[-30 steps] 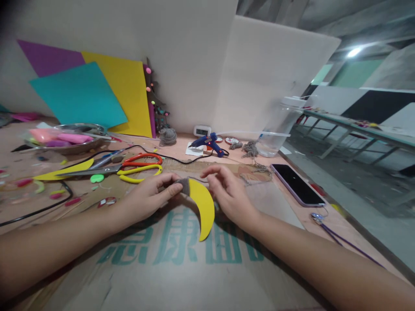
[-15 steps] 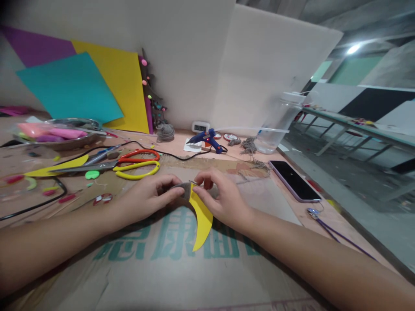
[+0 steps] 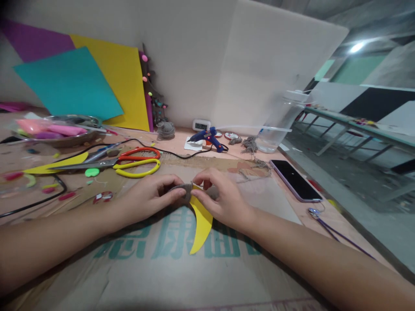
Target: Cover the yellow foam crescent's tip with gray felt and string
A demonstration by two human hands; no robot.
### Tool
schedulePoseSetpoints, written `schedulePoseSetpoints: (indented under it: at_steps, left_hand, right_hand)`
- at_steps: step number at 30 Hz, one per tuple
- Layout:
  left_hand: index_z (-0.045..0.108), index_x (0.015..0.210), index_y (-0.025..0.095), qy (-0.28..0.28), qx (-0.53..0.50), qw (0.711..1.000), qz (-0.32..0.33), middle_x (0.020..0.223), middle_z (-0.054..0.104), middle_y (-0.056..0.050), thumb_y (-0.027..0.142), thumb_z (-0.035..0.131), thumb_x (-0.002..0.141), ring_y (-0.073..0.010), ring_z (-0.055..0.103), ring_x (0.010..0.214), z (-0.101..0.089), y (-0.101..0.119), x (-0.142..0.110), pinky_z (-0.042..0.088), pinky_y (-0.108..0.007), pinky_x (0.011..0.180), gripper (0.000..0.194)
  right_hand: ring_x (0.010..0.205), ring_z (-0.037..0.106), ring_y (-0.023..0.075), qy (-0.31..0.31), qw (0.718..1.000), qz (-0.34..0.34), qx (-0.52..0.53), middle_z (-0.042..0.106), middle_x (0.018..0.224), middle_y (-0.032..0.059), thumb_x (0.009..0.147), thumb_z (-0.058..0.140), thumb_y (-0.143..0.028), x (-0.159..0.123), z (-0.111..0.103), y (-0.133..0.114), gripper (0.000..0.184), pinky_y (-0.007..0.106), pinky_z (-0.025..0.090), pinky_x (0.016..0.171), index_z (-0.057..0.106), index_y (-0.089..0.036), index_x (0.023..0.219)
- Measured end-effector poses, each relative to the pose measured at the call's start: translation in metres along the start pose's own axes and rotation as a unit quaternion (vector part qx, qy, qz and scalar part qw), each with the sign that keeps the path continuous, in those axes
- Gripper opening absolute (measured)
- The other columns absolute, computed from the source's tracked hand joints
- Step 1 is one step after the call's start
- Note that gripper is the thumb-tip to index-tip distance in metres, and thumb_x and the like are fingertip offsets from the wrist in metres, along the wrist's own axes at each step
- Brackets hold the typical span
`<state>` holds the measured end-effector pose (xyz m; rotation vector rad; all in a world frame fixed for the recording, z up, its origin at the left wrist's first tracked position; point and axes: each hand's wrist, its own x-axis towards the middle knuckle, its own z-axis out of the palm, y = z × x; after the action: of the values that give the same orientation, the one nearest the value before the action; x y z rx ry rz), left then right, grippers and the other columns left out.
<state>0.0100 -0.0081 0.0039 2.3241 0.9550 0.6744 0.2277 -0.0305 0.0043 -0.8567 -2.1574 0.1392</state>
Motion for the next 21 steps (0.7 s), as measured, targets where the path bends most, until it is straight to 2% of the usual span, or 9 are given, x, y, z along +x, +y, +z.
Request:
schedulePoseSetpoints:
  at_steps: [6, 13, 21]
  left_hand:
    - [0.065, 0.085, 0.018, 0.004, 0.006, 1.000, 0.007, 0.077, 0.065, 0.001, 0.037, 0.045, 0.094, -0.0126, 0.054, 0.069, -0.0003, 0.0015, 0.0003, 0.034, -0.025, 0.060, 0.028]
    - [0.065, 0.086, 0.018, 0.001, 0.017, 1.000, 0.009, 0.077, 0.066, 0.001, 0.037, 0.046, 0.094, -0.0127, 0.055, 0.068, -0.0012, 0.0018, 0.0001, 0.034, -0.024, 0.059, 0.028]
    - [0.066, 0.088, 0.019, 0.005, 0.012, 1.000, 0.012, 0.077, 0.066, 0.001, 0.038, 0.044, 0.095, -0.0126, 0.054, 0.067, 0.0002, -0.0001, -0.0015, 0.033, -0.024, 0.058, 0.030]
  right_hand:
    - [0.073, 0.057, 0.0137, -0.017, 1.000, -0.005, -0.010, 0.062, 0.085, 0.0029, 0.087, 0.061, -0.017, 0.0007, 0.0000, -0.0029, 0.014, 0.027, 0.048, 0.068, 0.054, -0.020, 0.098]
    - [0.072, 0.059, 0.0141, 0.009, 1.000, 0.020, -0.009, 0.061, 0.084, 0.0018, 0.087, 0.061, -0.018, -0.0013, 0.0025, -0.0003, 0.013, 0.028, 0.049, 0.068, 0.052, -0.021, 0.096]
    - [0.074, 0.057, 0.0148, -0.016, 1.000, 0.003, 0.006, 0.060, 0.087, 0.0027, 0.088, 0.057, -0.016, -0.0001, 0.0010, -0.0006, 0.014, 0.031, 0.049, 0.069, 0.052, -0.022, 0.099]
